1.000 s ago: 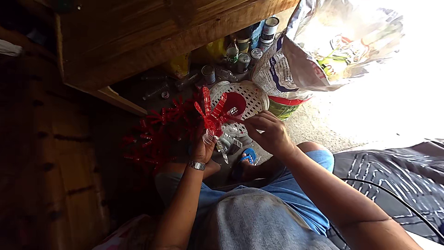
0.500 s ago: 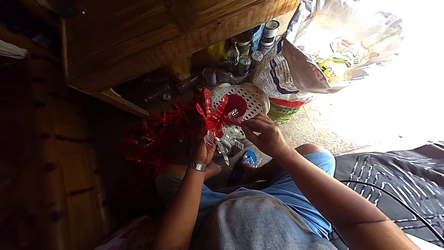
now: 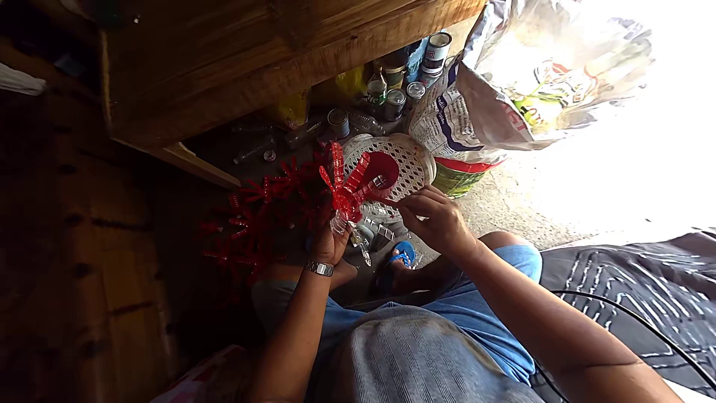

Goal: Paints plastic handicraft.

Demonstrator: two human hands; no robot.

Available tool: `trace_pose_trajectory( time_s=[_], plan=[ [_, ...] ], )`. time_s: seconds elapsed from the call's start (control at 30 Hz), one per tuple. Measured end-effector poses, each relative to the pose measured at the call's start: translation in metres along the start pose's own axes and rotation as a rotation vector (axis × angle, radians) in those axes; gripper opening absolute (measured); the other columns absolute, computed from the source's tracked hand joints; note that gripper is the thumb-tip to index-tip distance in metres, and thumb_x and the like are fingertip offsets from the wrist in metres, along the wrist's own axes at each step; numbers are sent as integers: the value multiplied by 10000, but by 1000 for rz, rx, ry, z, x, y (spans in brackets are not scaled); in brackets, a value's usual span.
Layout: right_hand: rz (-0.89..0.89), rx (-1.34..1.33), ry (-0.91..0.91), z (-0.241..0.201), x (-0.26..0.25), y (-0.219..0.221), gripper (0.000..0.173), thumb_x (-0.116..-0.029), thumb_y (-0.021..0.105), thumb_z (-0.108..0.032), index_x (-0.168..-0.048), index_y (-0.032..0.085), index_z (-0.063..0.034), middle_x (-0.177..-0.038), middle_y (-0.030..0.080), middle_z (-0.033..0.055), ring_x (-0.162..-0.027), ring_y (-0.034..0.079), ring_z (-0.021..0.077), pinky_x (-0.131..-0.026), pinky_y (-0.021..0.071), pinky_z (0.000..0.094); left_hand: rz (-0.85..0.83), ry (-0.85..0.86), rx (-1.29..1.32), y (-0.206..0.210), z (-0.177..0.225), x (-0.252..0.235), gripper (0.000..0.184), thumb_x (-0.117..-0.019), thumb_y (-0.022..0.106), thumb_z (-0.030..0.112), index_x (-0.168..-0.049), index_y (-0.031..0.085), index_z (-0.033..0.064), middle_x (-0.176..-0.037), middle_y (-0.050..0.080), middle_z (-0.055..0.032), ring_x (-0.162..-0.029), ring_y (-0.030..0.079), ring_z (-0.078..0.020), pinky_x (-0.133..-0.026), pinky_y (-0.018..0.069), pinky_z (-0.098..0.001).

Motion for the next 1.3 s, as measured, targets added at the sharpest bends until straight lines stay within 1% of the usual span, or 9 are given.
trace_pose_trajectory(
  time_s=[0.2,0.33,0.43,0.57,0.63,0.73,0.83,1.0,1.3],
  plan=[
    [112,20,3,0,-8,-24,164,-954,662,-136,-991,768,-17,-908,717,72,-858,675,122,-779,582,259,-19,8,2,1,1,0,432,-730,904,305,-1064,679,150,-976,730,-31,-905,716,-137,-847,600,-318],
    [80,95,95,23,-39,-25,188,-974,643,-158,-1014,750,-9,-919,719,114,-858,688,203,-798,582,358,25,31,11,7,7,7,346,-791,853,273,-1045,665,130,-956,733,-40,-894,718,-134,-836,602,-304],
    [-98,113,216,48,-65,-6,229,-991,615,-210,-1009,748,-25,-943,734,128,-932,695,291,-869,550,496,38,50,26,1,10,10,350,-813,831,254,-1082,657,111,-993,730,-63,-934,715,-164,-872,597,-343],
    [-404,165,284,75,-86,32,225,-976,651,-201,-1041,762,-16,-1026,739,168,-1051,664,389,-918,514,602,57,50,29,-5,15,12,347,-832,813,229,-1100,647,83,-1002,724,-94,-940,715,-187,-889,594,-366],
    [-479,179,323,82,-86,43,240,-987,651,-225,-1052,764,-23,-1052,735,175,-1087,663,394,-942,511,613,56,46,17,-6,16,11,365,-824,821,239,-1106,649,85,-1012,724,-92,-949,714,-189,-904,590,-372],
    [-421,199,275,76,-86,37,233,-974,637,-233,-1005,769,-42,-975,737,143,-1029,670,364,-890,523,580,61,45,2,-6,18,10,331,-863,773,208,-1135,627,89,-1036,712,-94,-976,701,-205,-925,576,-397],
    [-269,163,210,61,-74,13,207,-968,640,-214,-975,763,-47,-945,737,116,-979,684,321,-862,549,530,67,34,4,-6,16,10,357,-842,799,224,-1131,632,96,-1042,713,-84,-979,701,-191,-922,579,-379],
    [-62,141,97,34,-43,-23,163,-962,650,-179,-961,768,-67,-874,724,57,-868,677,191,-808,561,367,43,34,-1,-5,14,8,318,-867,776,235,-1128,640,115,-1035,717,-70,-963,704,-180,-905,583,-357],
    [121,48,101,28,-5,-26,160,-958,673,-154,-1008,770,-36,-916,717,61,-862,676,118,-785,581,258,48,13,-1,-5,7,6,360,-835,820,256,-1111,636,115,-1004,723,-65,-928,713,-175,-865,597,-355]
  ],
)
Point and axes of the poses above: each hand's wrist, its own x-axis away from the middle knuckle, its own y-axis out of the palm, z = x × y, the point moved 5 cm from there along -x, towards the middle knuckle
